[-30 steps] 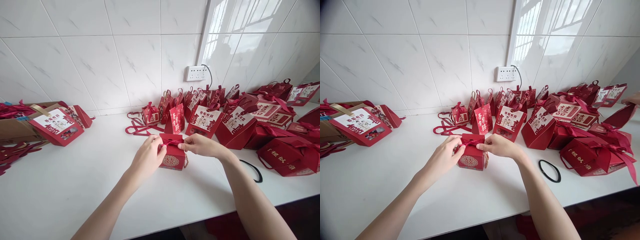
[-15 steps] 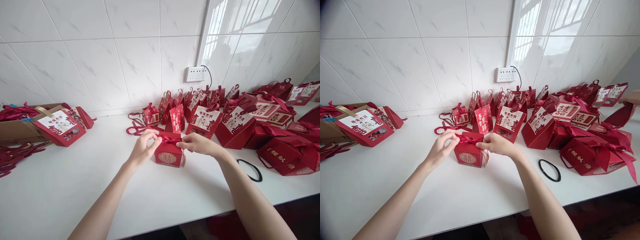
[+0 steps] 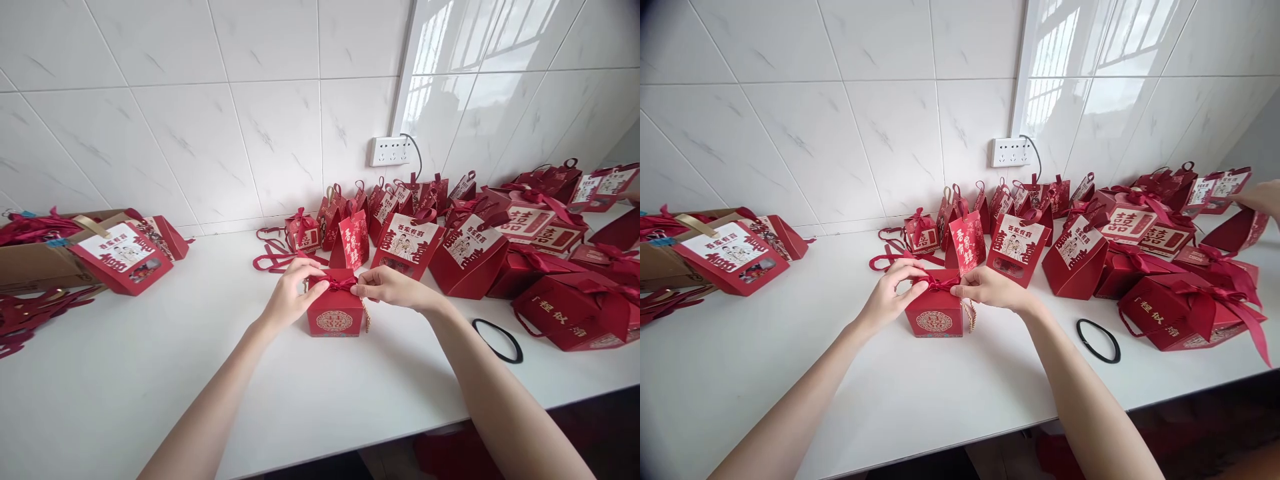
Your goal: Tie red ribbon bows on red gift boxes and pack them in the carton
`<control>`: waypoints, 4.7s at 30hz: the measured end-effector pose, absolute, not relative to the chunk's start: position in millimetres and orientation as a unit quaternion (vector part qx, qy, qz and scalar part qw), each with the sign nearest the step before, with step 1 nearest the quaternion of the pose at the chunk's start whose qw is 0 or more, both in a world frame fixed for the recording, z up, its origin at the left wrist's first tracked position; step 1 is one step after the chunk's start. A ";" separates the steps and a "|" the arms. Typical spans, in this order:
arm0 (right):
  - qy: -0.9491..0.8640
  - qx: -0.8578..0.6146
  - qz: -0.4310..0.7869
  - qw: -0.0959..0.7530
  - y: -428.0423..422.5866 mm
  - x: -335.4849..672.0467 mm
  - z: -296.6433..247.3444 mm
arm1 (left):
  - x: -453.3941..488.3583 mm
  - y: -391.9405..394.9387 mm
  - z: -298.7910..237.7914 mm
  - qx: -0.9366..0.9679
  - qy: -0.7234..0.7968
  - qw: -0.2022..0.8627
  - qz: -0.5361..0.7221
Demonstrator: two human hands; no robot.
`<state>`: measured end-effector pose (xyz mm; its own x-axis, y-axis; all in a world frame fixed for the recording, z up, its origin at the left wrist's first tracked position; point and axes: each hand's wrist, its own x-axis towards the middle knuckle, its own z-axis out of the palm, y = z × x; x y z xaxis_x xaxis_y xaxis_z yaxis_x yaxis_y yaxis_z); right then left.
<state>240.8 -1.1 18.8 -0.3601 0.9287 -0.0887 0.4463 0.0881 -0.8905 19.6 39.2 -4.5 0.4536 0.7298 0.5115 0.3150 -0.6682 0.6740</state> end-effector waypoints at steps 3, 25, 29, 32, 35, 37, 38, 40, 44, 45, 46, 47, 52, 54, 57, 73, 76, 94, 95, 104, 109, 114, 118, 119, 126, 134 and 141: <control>-0.684 -0.484 0.467 0.283 -0.7 239.8 17.7 | 14.0 37.1 3.1 0.833 0.327 0.237 0.378; -0.686 -0.402 0.519 0.313 2.7 241.7 11.0 | 1.0 35.5 19.2 0.819 0.318 0.395 0.269; -0.680 -0.395 0.535 0.310 3.2 242.6 11.5 | -3.7 37.2 22.4 0.825 0.313 0.399 0.247; -0.674 -0.389 0.552 0.300 2.7 243.7 13.6 | -7.4 37.6 25.1 0.829 0.322 0.387 0.242; -0.672 -0.383 0.563 0.291 2.1 244.8 15.2 | -8.7 35.9 27.5 0.843 0.333 0.353 0.232; -0.674 -0.383 0.563 0.285 1.8 245.2 15.2 | -7.8 32.7 29.4 0.859 0.339 0.317 0.218; -0.674 -0.384 0.563 0.284 1.7 245.3 14.9 | -7.0 30.6 30.5 0.867 0.342 0.295 0.212; -0.671 -0.384 0.569 0.281 1.2 245.4 14.2 | -5.1 25.7 32.8 0.880 0.352 0.247 0.200; -0.654 -0.391 0.585 0.278 -0.6 244.3 14.3 | -1.7 16.1 35.8 0.889 0.379 0.168 0.195; -0.652 -0.394 0.585 0.278 -1.2 243.8 14.7 | -0.7 14.2 35.9 0.890 0.385 0.142 0.198; -0.653 -0.397 0.581 0.280 -1.7 243.2 15.1 | 0.5 12.4 35.9 0.891 0.391 0.110 0.201; -0.657 -0.399 0.574 0.282 -2.1 242.7 15.5 | 1.9 10.6 36.0 0.892 0.396 0.070 0.206; -0.697 -0.408 0.520 0.278 -3.5 242.4 16.9 | 9.4 -0.5 41.1 0.894 0.410 -0.085 0.160; -0.701 -0.413 0.515 0.272 -4.1 243.2 17.3 | 11.0 -7.5 45.0 0.891 0.433 -0.079 0.111; -0.701 -0.412 0.524 0.254 -4.9 244.0 17.8 | 11.1 -18.3 48.6 0.877 0.472 -0.061 0.070; -0.726 -0.446 0.407 0.328 -7.9 244.0 22.2 | 8.2 -6.8 43.4 0.886 0.385 0.115 0.232; -0.727 -0.447 0.410 0.323 -8.5 242.8 23.4 | 7.2 0.3 40.1 0.883 0.362 0.183 0.235; -0.706 -0.436 0.518 0.209 3.4 263.9 15.6 | -1.4 23.2 28.6 0.820 0.327 0.429 0.193; -0.707 -0.431 0.515 0.220 4.3 264.7 14.9 | -1.3 22.2 29.7 0.824 0.325 0.424 0.189; -0.551 -0.364 0.550 0.511 8.6 236.1 6.9 | 11.1 16.6 25.1 0.775 0.344 0.474 0.237; -0.488 -0.390 0.519 0.584 13.6 218.8 -0.7 | 29.6 10.4 10.9 0.742 0.430 0.434 0.276; -0.468 -0.424 0.529 0.566 17.8 220.0 -5.7 | 36.1 5.7 9.3 0.731 0.399 0.463 0.304; -0.484 -0.453 0.537 0.522 19.2 221.3 -8.2 | 36.1 3.5 10.6 0.766 0.357 0.454 0.281; -0.487 -0.459 0.543 0.508 19.3 221.5 -8.7 | 36.0 3.0 10.5 0.779 0.348 0.443 0.276; -0.459 -0.445 0.622 0.452 21.6 228.9 -18.2 | 34.1 2.2 10.5 0.834 0.313 0.378 0.252; -0.526 -0.597 0.442 0.414 19.5 242.7 -5.1 | 33.9 3.2 10.5 0.812 0.319 0.433 0.228; -0.571 -0.646 0.404 0.306 -48.7 249.0 8.7 | 34.7 1.1 12.0 0.781 0.352 0.468 0.218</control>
<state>249.0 -48.7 8.7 0.0224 0.9847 -0.1728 0.4915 -0.1614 -0.8558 34.7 1.1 12.0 0.6567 0.7540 0.0110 0.3457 -0.3140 0.8843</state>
